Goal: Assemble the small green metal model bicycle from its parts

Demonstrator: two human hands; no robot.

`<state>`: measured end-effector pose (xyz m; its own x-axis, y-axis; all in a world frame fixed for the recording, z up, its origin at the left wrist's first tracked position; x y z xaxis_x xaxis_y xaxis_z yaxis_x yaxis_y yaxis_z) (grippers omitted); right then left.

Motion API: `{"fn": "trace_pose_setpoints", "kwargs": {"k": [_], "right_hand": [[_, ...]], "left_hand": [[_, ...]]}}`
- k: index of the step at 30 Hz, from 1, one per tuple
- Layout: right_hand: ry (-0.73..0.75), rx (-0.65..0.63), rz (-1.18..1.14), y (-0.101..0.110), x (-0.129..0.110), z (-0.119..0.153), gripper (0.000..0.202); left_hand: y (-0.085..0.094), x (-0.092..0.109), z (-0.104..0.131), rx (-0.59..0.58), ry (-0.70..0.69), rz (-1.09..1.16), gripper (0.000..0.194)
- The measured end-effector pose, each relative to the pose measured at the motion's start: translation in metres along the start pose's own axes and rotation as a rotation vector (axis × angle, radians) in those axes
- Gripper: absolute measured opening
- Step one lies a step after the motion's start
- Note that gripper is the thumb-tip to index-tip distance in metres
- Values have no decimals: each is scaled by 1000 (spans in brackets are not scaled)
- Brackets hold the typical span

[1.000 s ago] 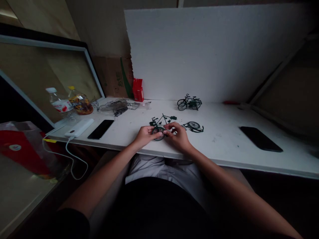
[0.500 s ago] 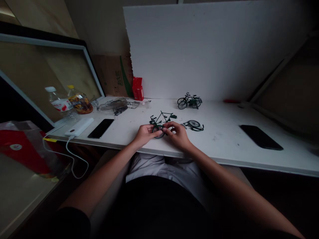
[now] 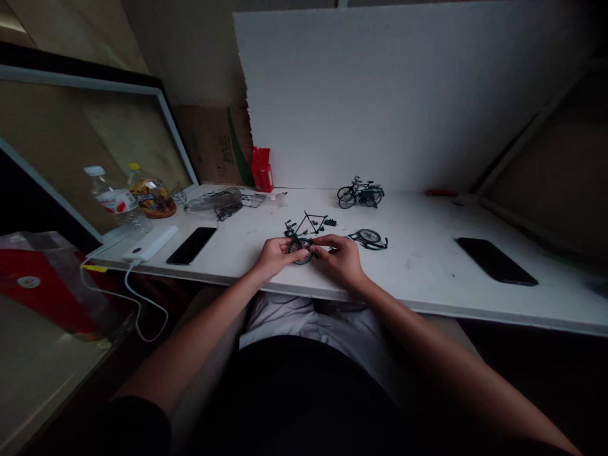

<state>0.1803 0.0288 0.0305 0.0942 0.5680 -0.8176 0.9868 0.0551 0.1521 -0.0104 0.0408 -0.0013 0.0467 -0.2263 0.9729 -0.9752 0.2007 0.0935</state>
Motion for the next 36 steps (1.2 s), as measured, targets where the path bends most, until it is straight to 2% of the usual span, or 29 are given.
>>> {"fn": "trace_pose_setpoints", "kwargs": {"k": [9, 11, 14, 16, 20, 23, 25, 28, 31, 33, 36], "right_hand": [[-3, 6, -26, 1, -1, 1, 22], [46, -14, 18, 0, -6, 1, 17], [199, -48, 123, -3, -13, 2, 8], [284, -58, 184, -5, -15, 2, 13], [326, -51, 266, -6, -12, 3, 20], [347, -27, 283, -6, -15, 5, 19], [348, -7, 286, -4, -19, 5, 16], [305, 48, 318, 5, -22, -1, 11], [218, 78, 413, 20, -16, -18, 10], [109, 9, 522, 28, -3, -32, 12], [-85, -187, 709, 33, 23, -49, 18]], "left_hand": [[0, 1, 0, 30, -13, 22, 47], [0, 2, 1, 34, -16, 12, 46], [0, 2, 0, 15, -14, -3, 46], [-1, 2, 0, 9, -7, -16, 43], [-1, 3, 1, 23, 7, -57, 40], [-2, 5, 1, 15, 9, -76, 42], [-1, 6, 1, 50, -6, -81, 42], [7, 5, -1, 197, -34, -60, 42], [17, -2, -3, 351, -32, 31, 46], [20, -6, -4, 391, -24, 98, 48], [21, -9, -6, 406, -32, 127, 48]]}}
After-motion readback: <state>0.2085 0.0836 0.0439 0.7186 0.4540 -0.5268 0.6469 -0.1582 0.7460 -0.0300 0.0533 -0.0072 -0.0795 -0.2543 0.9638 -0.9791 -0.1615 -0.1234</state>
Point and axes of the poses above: each hand's wrist, its own z-axis away from the middle knuckle, its own y-axis out of the back of the hand, x = y × z, the point moved 5 cm from there along -z, towards the middle knuckle, and after that the axes turned 11 degrees about -z, right-handed, at the moved point
